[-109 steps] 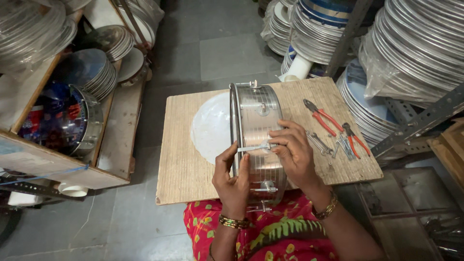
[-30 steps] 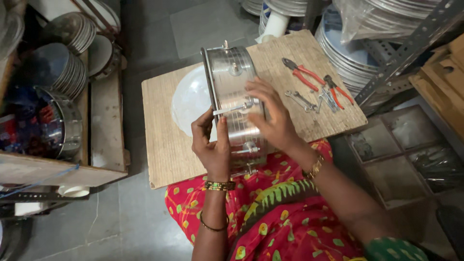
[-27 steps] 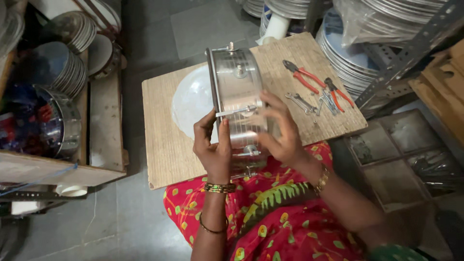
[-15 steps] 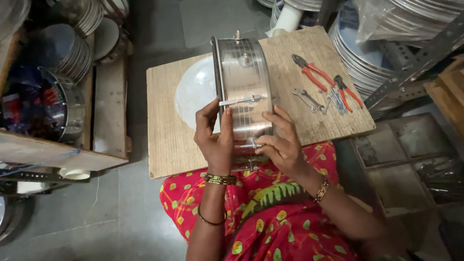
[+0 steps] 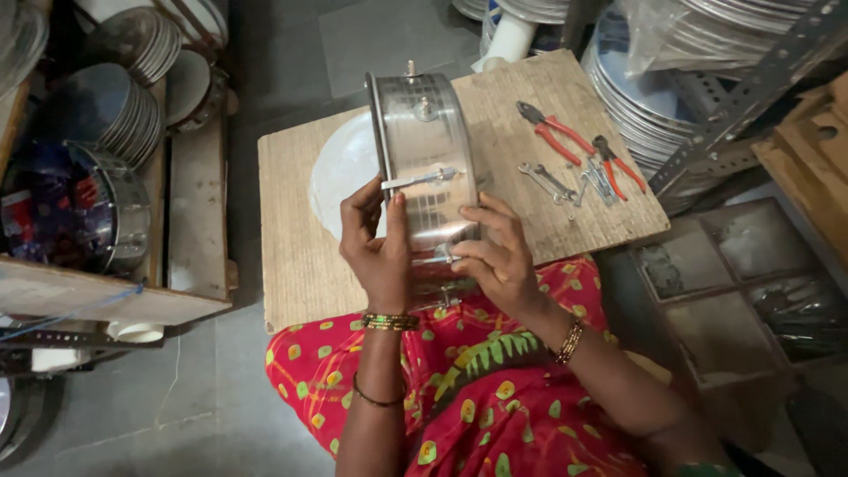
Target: The person assembles a drum by placing its head on a metal rim and then tightening several nuts onto the threaded posts around the drum's shell using their fingers and a small wrench.
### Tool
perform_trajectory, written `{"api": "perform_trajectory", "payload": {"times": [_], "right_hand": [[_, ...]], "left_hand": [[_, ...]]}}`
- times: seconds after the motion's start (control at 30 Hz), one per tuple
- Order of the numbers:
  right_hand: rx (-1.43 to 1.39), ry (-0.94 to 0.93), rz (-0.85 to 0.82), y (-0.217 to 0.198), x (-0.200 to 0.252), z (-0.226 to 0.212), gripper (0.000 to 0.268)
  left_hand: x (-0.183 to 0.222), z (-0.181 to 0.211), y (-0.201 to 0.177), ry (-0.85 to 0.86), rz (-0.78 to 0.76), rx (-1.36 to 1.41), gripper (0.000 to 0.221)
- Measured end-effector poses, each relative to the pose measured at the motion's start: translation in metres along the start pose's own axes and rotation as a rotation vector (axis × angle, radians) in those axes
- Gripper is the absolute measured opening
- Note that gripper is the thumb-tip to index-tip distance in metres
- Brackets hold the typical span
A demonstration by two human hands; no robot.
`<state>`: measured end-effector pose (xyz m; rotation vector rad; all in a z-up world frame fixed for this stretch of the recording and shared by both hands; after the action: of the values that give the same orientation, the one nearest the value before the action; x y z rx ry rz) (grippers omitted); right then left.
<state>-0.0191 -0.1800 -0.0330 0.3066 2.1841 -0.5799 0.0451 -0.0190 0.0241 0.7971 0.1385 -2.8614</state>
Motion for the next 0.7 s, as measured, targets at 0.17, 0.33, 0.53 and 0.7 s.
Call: {"api": "perform_trajectory", "payload": {"times": [0.17, 0.33, 0.53, 0.7], "right_hand": [[-0.131, 0.103, 0.005, -0.008, -0.006, 0.004, 0.041], [-0.129, 0.223, -0.021, -0.002, -0.022, -0.001, 0.079], [-0.1, 0.13, -0.053, 0.008, -0.009, -0.017, 0.082], [-0.084, 0.028, -0.122, 0.017, 0.001, -0.034, 0.082]], "left_hand": [[0.009, -0.003, -0.008, -0.038, 0.016, -0.045, 0.03], [0.031, -0.009, -0.025, -0.021, -0.012, -0.089, 0.032], [0.009, 0.016, -0.057, -0.153, -0.209, -0.061, 0.052], [-0.009, 0.048, -0.055, -0.249, -0.327, -0.307, 0.075]]}}
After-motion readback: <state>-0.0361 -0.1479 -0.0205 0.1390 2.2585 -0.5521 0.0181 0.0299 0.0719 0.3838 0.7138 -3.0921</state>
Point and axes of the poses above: each hand's wrist, its own x-axis away from the middle knuckle, its own y-axis out of the palm, z = x × y, the point moved 2 cm from there along -x, towards the middle knuckle, and after that the axes turned 6 degrees about -x, right-handed, at the moved point
